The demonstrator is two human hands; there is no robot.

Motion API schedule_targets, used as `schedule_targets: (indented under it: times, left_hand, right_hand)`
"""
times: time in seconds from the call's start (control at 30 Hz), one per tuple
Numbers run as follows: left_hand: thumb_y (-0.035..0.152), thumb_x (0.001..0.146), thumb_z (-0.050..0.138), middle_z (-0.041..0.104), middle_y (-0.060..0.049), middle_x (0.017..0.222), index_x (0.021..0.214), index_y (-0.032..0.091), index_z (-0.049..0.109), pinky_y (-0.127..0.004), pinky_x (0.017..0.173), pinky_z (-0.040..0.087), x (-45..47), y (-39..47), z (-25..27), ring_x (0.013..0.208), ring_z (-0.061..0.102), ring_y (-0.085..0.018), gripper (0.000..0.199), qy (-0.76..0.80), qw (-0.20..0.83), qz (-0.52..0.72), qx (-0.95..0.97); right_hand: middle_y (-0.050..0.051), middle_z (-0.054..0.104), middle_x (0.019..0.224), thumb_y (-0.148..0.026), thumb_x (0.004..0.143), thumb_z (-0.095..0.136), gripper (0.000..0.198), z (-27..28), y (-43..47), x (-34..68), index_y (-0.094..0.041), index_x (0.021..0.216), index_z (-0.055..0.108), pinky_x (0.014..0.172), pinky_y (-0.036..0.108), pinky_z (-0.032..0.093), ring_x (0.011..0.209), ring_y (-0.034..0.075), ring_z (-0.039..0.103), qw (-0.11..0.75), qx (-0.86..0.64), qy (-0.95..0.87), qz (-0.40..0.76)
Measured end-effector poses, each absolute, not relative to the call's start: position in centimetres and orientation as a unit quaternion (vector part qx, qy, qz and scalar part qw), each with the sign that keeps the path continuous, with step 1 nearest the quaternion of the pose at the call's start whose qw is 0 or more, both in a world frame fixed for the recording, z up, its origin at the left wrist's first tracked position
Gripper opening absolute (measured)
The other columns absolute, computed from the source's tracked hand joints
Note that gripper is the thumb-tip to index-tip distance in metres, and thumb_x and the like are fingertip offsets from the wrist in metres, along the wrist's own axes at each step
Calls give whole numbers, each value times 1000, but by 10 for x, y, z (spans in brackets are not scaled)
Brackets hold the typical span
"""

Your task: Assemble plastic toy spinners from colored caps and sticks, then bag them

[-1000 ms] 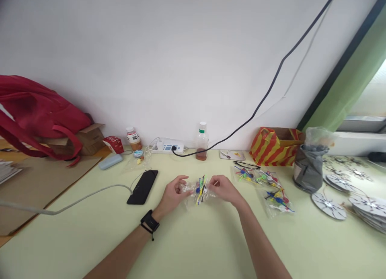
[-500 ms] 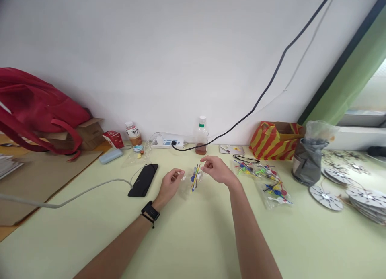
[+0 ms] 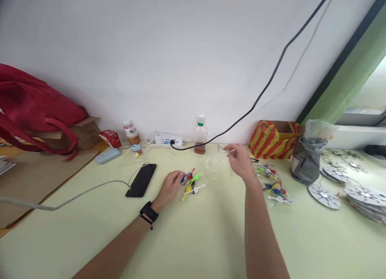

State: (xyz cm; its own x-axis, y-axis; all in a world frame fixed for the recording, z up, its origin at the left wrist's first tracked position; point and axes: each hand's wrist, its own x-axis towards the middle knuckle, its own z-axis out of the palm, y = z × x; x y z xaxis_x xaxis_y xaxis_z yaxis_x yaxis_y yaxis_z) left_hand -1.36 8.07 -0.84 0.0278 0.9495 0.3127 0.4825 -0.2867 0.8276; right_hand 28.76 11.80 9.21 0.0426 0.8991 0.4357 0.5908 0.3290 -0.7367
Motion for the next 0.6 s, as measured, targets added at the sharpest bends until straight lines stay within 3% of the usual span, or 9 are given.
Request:
schedule_targets:
  times: [0.1,0.2,0.3,0.47,0.6]
  left_hand:
    - [27,87,63,74,-6,97,96,21,73,-35,83,49,-14,83,-13,88,64,-22,15,535,260,444,670]
    - [19,80,68,74,-6,98,99,21,73,-35,81,51,-15,84,-16,87,65,-22,19,537,259,451,664]
    - [19,81,68,75,-7,101,105,21,72,-37,85,52,-15,85,-17,94,67,-23,24,543,254,464,653]
    - [26,82,70,74,-10,106,108,19,71,-36,82,56,-18,89,-20,92,70,-22,26,536,294,562,557]
    - [32,81,72,75,-11,103,102,17,71,-36,84,57,-23,96,-22,90,72,-22,25,538,317,594,507]
  right_hand:
    - [10,68,101,-14,74,51,32,64,124,332,-19,96,74,76,35,52,83,22,67,407,-663,-616,124]
    - [14,69,100,-15,74,56,29,40,126,368,-19,95,75,89,43,50,96,29,66,346,-752,-561,28]
    - [19,68,104,-24,78,60,24,34,132,373,-17,97,75,97,49,45,108,35,63,344,-778,-525,-40]
    - [12,71,110,-30,90,55,26,45,143,299,-20,108,70,91,39,51,100,25,66,409,-589,-688,109]
    - [11,64,125,-30,92,59,33,36,130,214,-24,123,67,103,40,45,119,24,58,284,-454,-813,228]
